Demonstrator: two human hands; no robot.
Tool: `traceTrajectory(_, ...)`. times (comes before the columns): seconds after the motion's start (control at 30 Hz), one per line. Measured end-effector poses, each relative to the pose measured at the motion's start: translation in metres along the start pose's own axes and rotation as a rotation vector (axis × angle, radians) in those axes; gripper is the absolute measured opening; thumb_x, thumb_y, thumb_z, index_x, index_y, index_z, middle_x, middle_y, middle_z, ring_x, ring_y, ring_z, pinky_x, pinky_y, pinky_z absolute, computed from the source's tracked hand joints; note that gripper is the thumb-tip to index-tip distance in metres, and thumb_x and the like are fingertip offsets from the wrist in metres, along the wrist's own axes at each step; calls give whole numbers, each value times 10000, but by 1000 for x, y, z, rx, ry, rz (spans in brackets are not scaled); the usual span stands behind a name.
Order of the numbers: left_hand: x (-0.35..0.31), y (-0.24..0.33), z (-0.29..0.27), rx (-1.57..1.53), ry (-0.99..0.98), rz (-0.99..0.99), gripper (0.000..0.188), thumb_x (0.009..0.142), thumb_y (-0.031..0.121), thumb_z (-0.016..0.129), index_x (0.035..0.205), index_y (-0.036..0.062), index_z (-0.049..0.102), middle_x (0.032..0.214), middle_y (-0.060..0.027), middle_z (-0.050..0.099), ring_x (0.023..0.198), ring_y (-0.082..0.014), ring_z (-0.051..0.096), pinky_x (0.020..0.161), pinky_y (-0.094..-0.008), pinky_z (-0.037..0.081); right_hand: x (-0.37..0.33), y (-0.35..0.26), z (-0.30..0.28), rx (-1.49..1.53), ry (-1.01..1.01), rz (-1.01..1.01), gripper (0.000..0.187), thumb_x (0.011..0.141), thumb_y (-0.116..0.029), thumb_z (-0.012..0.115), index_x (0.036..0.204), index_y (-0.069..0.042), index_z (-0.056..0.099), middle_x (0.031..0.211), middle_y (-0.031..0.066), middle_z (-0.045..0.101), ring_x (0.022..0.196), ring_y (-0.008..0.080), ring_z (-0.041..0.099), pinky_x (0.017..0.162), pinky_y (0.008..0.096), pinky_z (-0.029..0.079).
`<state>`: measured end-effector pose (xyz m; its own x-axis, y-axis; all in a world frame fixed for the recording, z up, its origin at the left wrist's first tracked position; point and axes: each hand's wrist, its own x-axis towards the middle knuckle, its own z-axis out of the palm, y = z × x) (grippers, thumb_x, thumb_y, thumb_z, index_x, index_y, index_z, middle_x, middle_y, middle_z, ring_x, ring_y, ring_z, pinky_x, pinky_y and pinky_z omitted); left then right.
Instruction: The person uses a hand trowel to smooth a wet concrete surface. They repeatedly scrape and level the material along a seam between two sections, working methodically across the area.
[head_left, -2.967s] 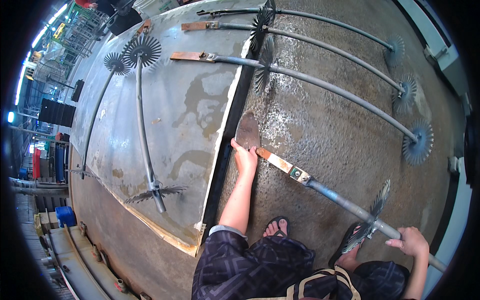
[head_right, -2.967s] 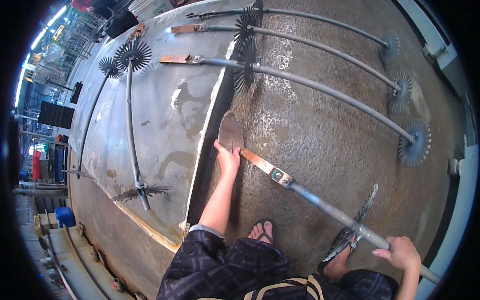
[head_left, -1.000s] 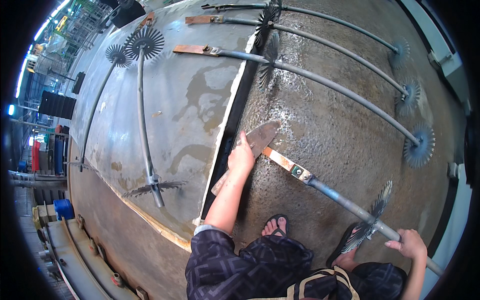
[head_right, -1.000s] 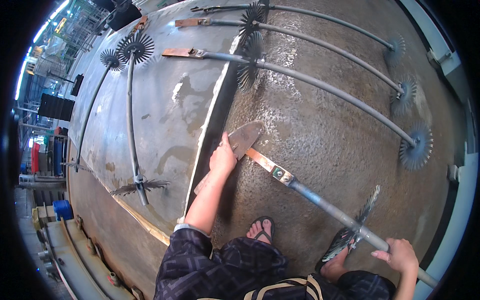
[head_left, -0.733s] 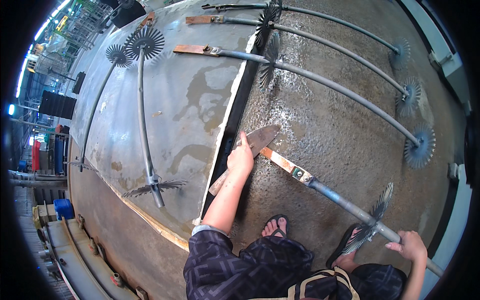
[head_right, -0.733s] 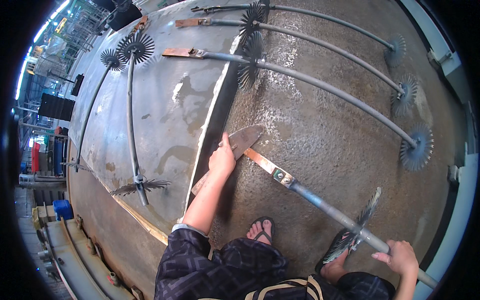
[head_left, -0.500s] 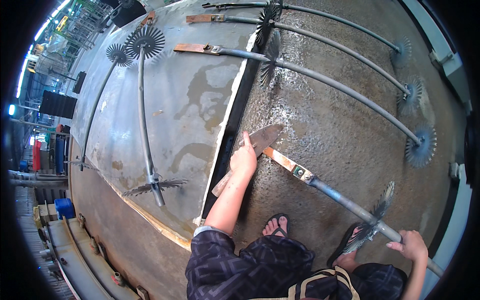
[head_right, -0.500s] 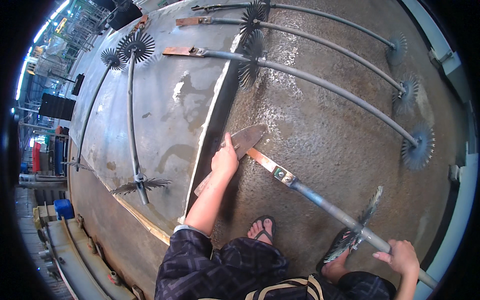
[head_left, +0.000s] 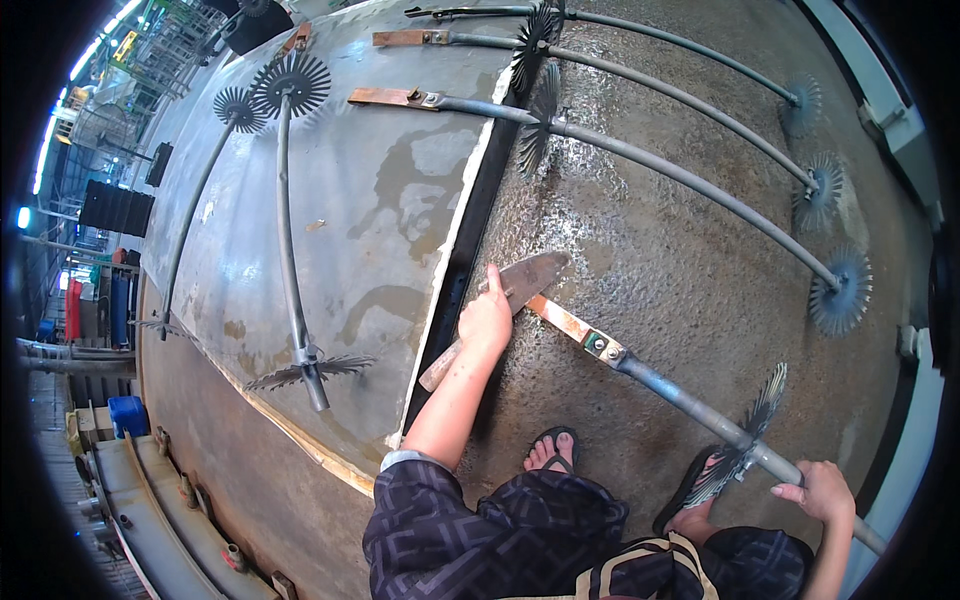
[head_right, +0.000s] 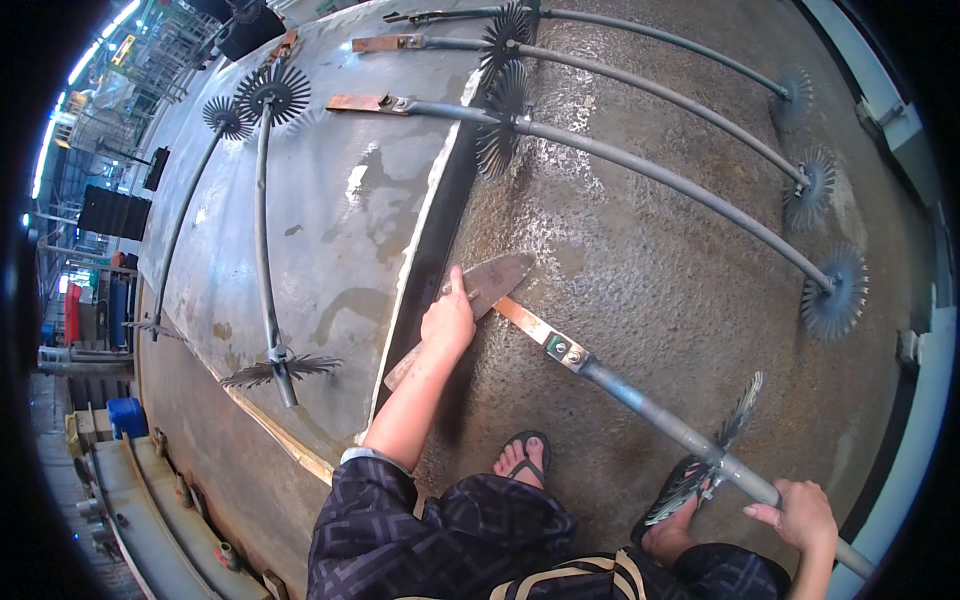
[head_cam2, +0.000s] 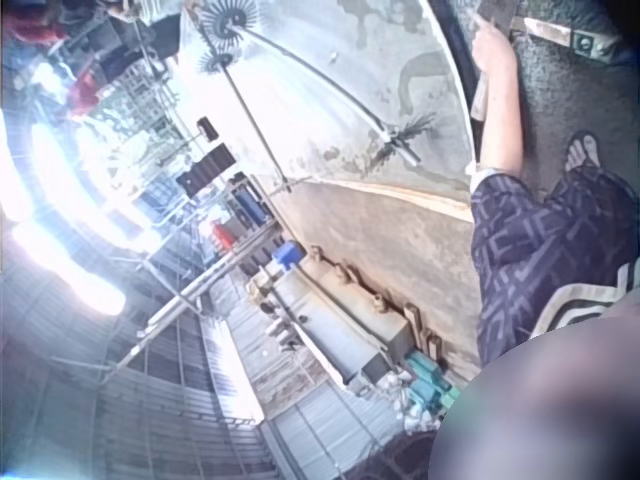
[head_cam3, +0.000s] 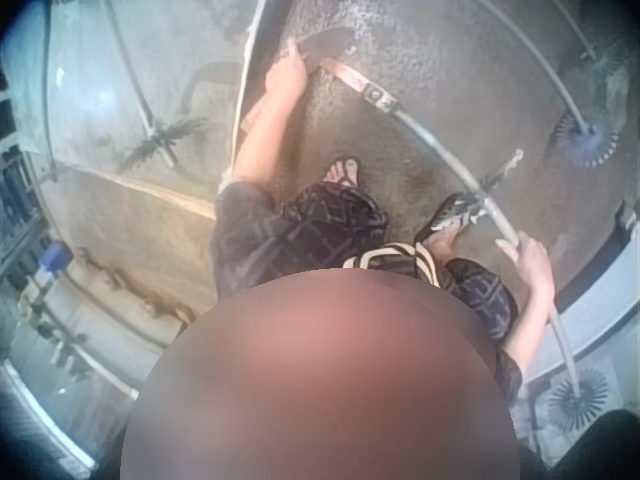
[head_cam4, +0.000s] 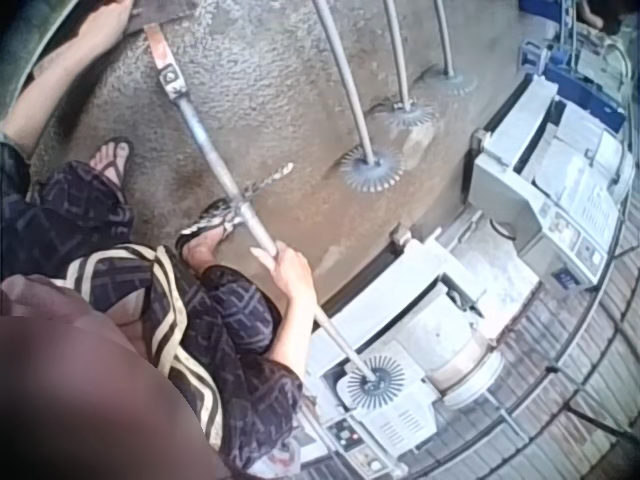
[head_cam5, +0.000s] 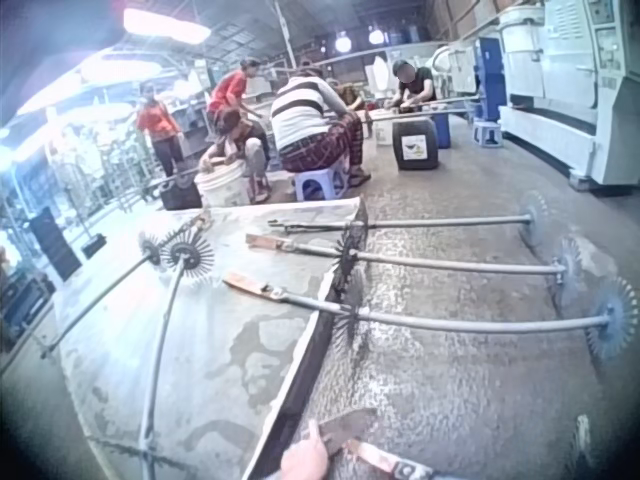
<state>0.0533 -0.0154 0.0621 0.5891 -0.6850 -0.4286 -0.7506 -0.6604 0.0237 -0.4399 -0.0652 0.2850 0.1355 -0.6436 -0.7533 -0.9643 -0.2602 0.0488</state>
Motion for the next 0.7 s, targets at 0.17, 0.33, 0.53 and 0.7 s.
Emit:
traceTrajectory(0.17, 9, -6, -2, -30, 16, -38, 615, 862, 77, 432, 1416, 83, 164, 941, -201, 655, 847, -335, 660, 734, -438, 531, 0, -5, -4, 5, 0, -2, 609, 631, -611, 672, 743, -15, 616, 678, 219, 595, 740, 411, 595, 686, 465, 465)
traceTrajectory(0.33, 20, -12, -5, -104, 41, -75, 672, 816, 86, 501, 1411, 104, 190, 957, -230, 642, 878, -354, 646, 764, -446, 517, 0, 2, 1, 5, 27, -23, 606, 620, -606, 685, 740, -16, 618, 664, 213, 594, 723, 407, 597, 674, 457, 468)
traceTrajectory(0.53, 13, 3, -12, -585, 172, -166, 812, 768, 130, 680, 1376, 74, 145, 1047, -270, 601, 978, -402, 596, 866, -452, 460, 0, -2, -1, 50, -29, 26, 607, 614, -599, 694, 737, -10, 615, 654, 214, 586, 719, 403, 597, 664, 452, 467)
traceTrajectory(0.7, 29, -1, 24, -752, 215, -202, 830, 737, 121, 708, 1356, 53, 158, 1077, -307, 572, 1022, -419, 572, 897, -442, 440, 3, 0, -1, 42, -39, 31, 611, 611, -595, 700, 746, -6, 613, 661, 219, 585, 725, 405, 596, 664, 452, 466)
